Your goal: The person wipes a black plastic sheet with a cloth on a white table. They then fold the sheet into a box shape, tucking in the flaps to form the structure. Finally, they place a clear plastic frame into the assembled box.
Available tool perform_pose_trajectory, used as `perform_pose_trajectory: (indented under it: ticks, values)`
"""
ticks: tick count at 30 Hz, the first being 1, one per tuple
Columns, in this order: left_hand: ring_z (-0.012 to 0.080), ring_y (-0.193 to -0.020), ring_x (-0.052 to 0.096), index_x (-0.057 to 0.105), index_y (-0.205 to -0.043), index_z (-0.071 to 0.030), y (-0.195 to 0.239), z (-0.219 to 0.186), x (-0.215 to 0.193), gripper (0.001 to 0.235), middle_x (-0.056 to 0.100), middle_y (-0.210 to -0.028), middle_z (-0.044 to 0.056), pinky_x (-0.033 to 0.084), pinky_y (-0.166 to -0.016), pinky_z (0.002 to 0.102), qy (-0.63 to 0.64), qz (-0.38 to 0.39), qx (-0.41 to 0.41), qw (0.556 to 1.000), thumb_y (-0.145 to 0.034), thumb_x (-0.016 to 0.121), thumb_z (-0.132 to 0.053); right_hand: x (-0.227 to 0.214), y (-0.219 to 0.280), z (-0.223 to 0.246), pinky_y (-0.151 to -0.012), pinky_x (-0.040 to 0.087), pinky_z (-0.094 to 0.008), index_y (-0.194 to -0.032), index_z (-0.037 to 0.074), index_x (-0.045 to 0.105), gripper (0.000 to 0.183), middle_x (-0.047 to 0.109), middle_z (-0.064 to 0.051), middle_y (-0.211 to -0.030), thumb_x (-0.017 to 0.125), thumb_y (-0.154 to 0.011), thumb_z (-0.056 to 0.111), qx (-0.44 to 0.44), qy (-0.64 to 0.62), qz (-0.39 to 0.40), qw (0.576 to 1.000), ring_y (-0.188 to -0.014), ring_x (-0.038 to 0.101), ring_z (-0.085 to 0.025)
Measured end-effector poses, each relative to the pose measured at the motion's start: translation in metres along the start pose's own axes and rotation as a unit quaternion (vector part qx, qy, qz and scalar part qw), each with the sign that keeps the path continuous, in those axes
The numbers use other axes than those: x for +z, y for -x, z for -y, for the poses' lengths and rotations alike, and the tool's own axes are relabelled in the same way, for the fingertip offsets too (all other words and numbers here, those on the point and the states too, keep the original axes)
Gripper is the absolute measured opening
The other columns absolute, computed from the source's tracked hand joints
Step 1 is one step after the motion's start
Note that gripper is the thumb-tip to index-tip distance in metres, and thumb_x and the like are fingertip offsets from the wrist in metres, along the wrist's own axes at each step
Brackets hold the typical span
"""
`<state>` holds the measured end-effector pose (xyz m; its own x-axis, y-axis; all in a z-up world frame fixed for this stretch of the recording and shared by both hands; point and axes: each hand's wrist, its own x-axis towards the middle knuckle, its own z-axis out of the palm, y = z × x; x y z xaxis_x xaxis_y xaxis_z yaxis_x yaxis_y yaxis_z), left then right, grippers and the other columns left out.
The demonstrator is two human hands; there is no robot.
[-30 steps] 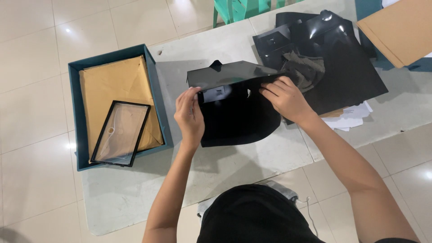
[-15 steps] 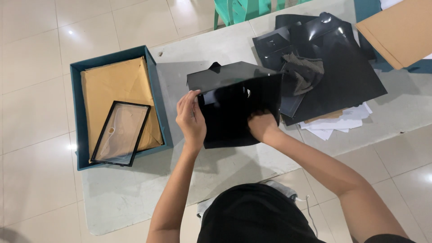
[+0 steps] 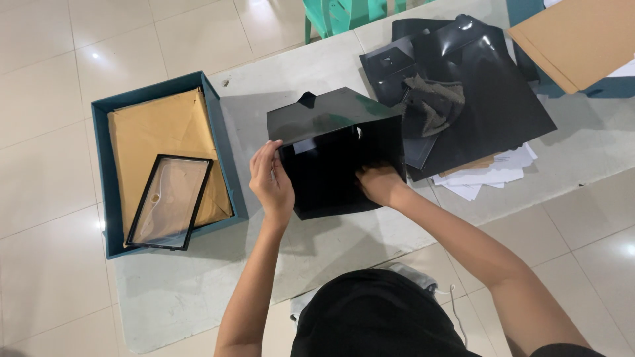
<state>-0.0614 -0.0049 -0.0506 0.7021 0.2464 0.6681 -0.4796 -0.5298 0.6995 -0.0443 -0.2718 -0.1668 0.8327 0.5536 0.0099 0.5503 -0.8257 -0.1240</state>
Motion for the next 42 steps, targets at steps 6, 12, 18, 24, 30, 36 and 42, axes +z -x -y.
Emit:
perform_pose_trajectory:
  ticks: [6,12,18,24,30,36,42]
  values:
    - [0.0301,-0.118,0.066,0.071,-0.123,-0.002,-0.002,-0.019,0.007,0.030,0.073,-0.121,0.011,0.056,-0.094,0.037,-0.020,0.018,0.010,1.000,-0.099,0.060,0.010,-0.015,0.005,-0.008,-0.068,0.058,-0.046,-0.101,0.005,0.073,0.020,0.071,-0.015,-0.096,0.060,-0.089,0.017,0.009,0.017,-0.039,0.999,-0.080,0.072,-0.035]
    - [0.0298,-0.116,0.065,0.072,-0.125,-0.004,-0.010,-0.035,0.016,0.030,0.073,-0.120,0.012,0.056,-0.097,0.037,-0.035,0.020,0.018,0.999,-0.100,0.062,0.008,-0.037,0.012,-0.026,-0.074,0.057,-0.045,-0.099,0.004,0.074,0.020,0.071,-0.016,-0.092,0.065,-0.083,0.013,-0.023,-0.004,-0.094,0.995,-0.080,0.070,-0.034]
    - [0.0299,-0.116,0.065,0.072,-0.125,-0.003,-0.011,-0.034,0.020,0.028,0.074,-0.121,0.012,0.056,-0.097,0.037,-0.030,0.024,0.026,0.999,-0.101,0.062,0.007,-0.078,0.010,-0.011,-0.075,0.056,-0.044,-0.098,0.003,0.075,0.019,0.071,-0.015,-0.090,0.068,-0.087,0.017,-0.053,-0.029,-0.114,0.992,-0.080,0.069,-0.033]
    - [0.0293,-0.112,0.067,0.072,-0.123,-0.002,-0.019,-0.023,0.010,0.024,0.075,-0.117,0.012,0.055,-0.096,0.037,-0.024,0.014,0.005,1.000,-0.103,0.060,0.005,-0.104,0.006,-0.009,-0.082,0.056,-0.040,-0.095,0.005,0.076,0.013,0.073,-0.009,-0.086,0.074,-0.092,0.017,-0.096,0.021,-0.196,0.976,-0.085,0.071,-0.026]
    - [0.0191,-0.091,0.069,0.074,-0.118,-0.003,-0.052,-0.003,-0.015,0.018,0.076,-0.104,0.015,0.054,-0.079,0.030,-0.008,0.014,-0.099,0.995,-0.103,0.063,-0.005,-0.180,0.015,-0.027,-0.111,0.051,-0.044,-0.127,0.009,0.072,0.037,0.069,-0.011,-0.137,0.077,-0.097,0.029,-0.082,-0.077,-0.365,0.924,-0.128,0.064,-0.030]
    - [0.0110,-0.078,0.059,0.075,-0.114,-0.002,-0.088,0.004,-0.036,0.020,0.071,-0.087,0.008,0.049,-0.071,0.028,0.037,0.100,-0.214,0.971,-0.105,0.060,-0.011,-0.167,-0.001,-0.067,-0.127,0.027,-0.052,-0.170,0.013,0.020,0.122,0.034,-0.019,-0.170,0.066,-0.078,0.079,-0.044,-0.508,-0.142,0.848,-0.161,0.029,-0.036]
    - [0.0170,-0.106,0.065,0.069,-0.124,0.002,-0.075,0.091,-0.028,0.038,0.073,-0.113,0.013,0.051,-0.095,0.030,0.178,0.118,-0.318,0.924,-0.107,0.053,-0.027,-0.100,-0.023,-0.054,-0.126,0.029,-0.048,-0.165,0.010,0.018,0.093,0.035,-0.022,-0.165,0.065,-0.096,0.052,-0.006,-0.526,-0.062,0.848,-0.155,0.034,-0.035]
